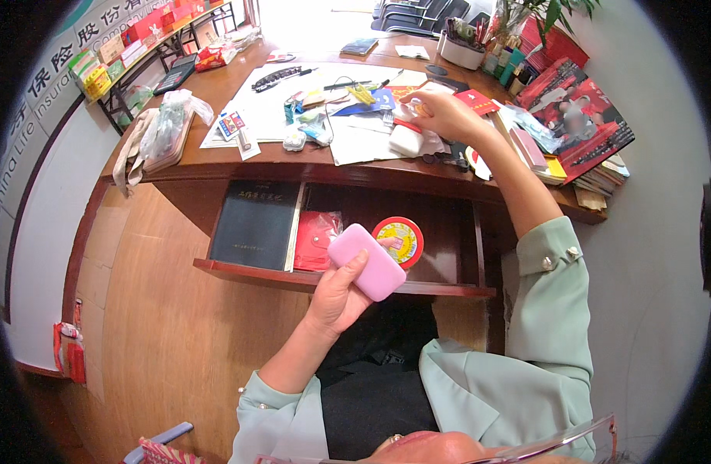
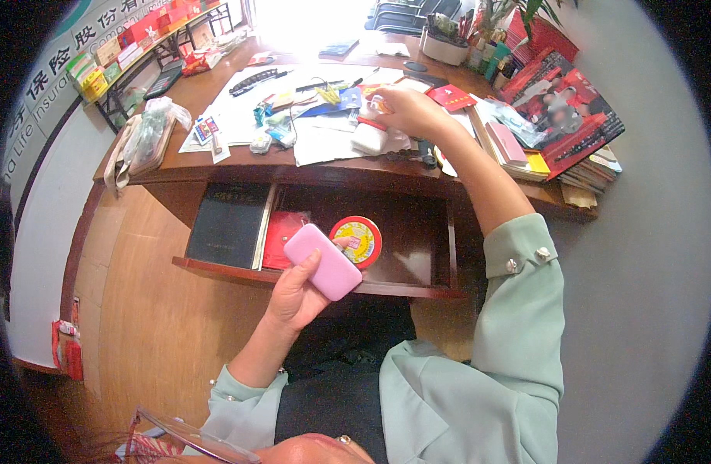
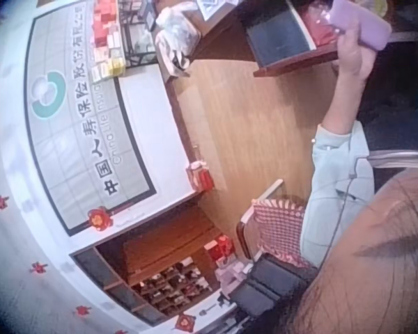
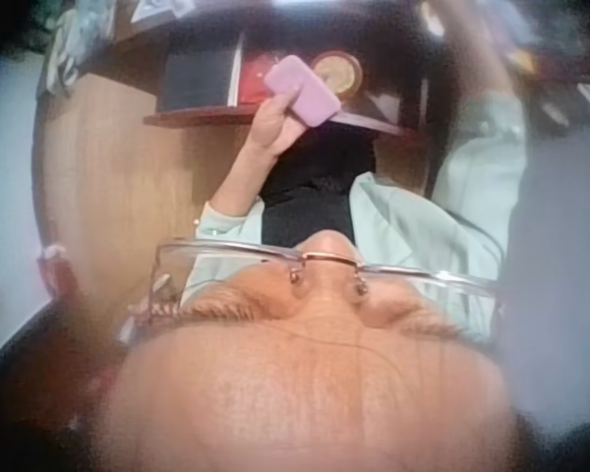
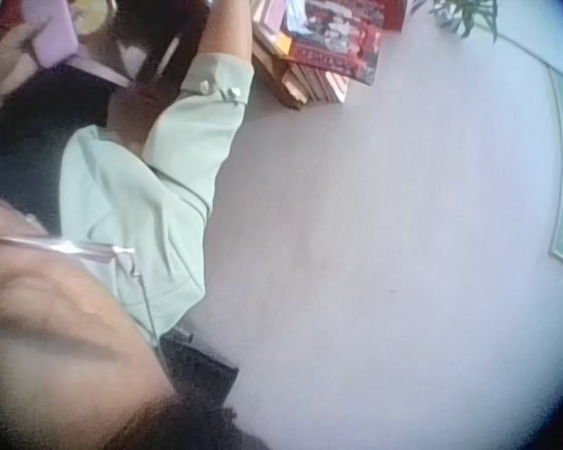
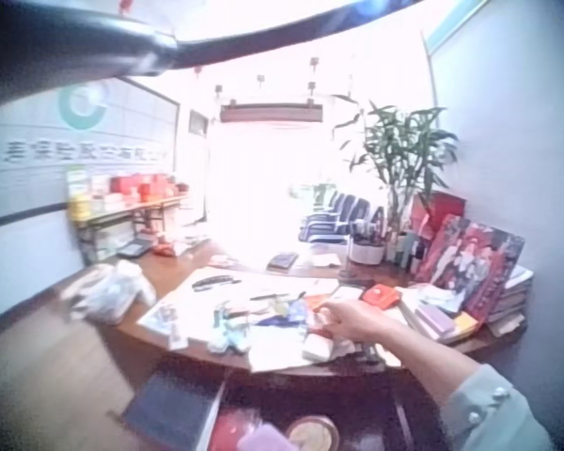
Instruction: The person clears a cluttered desk by picking up various small items and placing them into an open drawer. They handle a red packet, a blue card, a white box, a pink case, a round tin, a small white bottle, a smartphone, and several papers, moving them from the desk surface into the drawer one by one.
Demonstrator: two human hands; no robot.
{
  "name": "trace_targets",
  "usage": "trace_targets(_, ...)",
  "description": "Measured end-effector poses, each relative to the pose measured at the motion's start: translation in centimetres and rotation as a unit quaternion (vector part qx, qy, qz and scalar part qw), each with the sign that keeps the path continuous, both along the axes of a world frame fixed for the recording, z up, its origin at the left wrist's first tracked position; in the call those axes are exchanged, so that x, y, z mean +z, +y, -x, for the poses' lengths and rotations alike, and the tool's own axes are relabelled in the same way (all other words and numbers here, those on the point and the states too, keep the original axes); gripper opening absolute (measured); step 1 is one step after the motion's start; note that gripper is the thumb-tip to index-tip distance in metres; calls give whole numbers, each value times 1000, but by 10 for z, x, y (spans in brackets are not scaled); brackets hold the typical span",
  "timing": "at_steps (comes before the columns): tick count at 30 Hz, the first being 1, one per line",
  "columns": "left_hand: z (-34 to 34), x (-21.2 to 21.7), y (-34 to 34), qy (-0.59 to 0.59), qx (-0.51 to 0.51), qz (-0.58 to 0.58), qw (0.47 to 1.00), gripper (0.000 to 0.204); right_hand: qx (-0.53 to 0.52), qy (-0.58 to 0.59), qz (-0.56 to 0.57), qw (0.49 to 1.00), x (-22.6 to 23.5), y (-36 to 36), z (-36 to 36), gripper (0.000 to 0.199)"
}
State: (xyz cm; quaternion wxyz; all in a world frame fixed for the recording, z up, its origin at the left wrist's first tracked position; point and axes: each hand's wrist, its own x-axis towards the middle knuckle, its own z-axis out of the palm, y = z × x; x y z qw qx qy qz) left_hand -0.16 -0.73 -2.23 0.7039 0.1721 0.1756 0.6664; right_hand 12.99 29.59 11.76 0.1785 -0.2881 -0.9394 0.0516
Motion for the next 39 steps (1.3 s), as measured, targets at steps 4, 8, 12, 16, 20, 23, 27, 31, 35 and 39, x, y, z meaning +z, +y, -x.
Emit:
trace_targets(4, 0, -1, 1, 0, -4, 0, 1000, 52, -28, -55, 7, 998, 2, 5, 4, 46)
trace_targets(8, -1, -1, 1, 3, 1, -2, 1000, 52, -10, -67, -25, 997, 6, 3, 3, 49)
trace_targets(12, -1, 0, 1, 6, 2, 1, 1000, 53, -57, 6, -42, 997, 4, 6, -2, 43)
trace_targets(16, -1, 3, 0, -20, 1, 5, 1000, 47, -101, 141, 93, 980, 18, -3, -17, 45)
trace_targets(20, -2, 3, 0, -34, 3, 11, 999, 44, 23, 380, 527, 759, 17, -26, -38, 49)
trace_targets(23, -2, 4, 0, -32, 1, 10, 999, 44, 118, 417, 697, 571, 4, -26, -52, 50)
trace_targets(27, -3, -1, 0, 4, 13, 7, 1000, 54, -18, 429, 606, 670, -2, -55, -50, 39)
trace_targets(31, -4, 2, 1, 1, 12, 5, 1000, 52, -21, 278, 416, 866, 1, -67, -42, 29)
trace_targets(35, -4, 0, 2, -5, 14, 0, 1000, 53, 54, 115, -46, 991, -9, -87, -23, 30)
trace_targets(39, -3, 2, -1, -24, 43, 7, 999, 55, -35, 59, -85, 994, -9, -92, -7, 39)
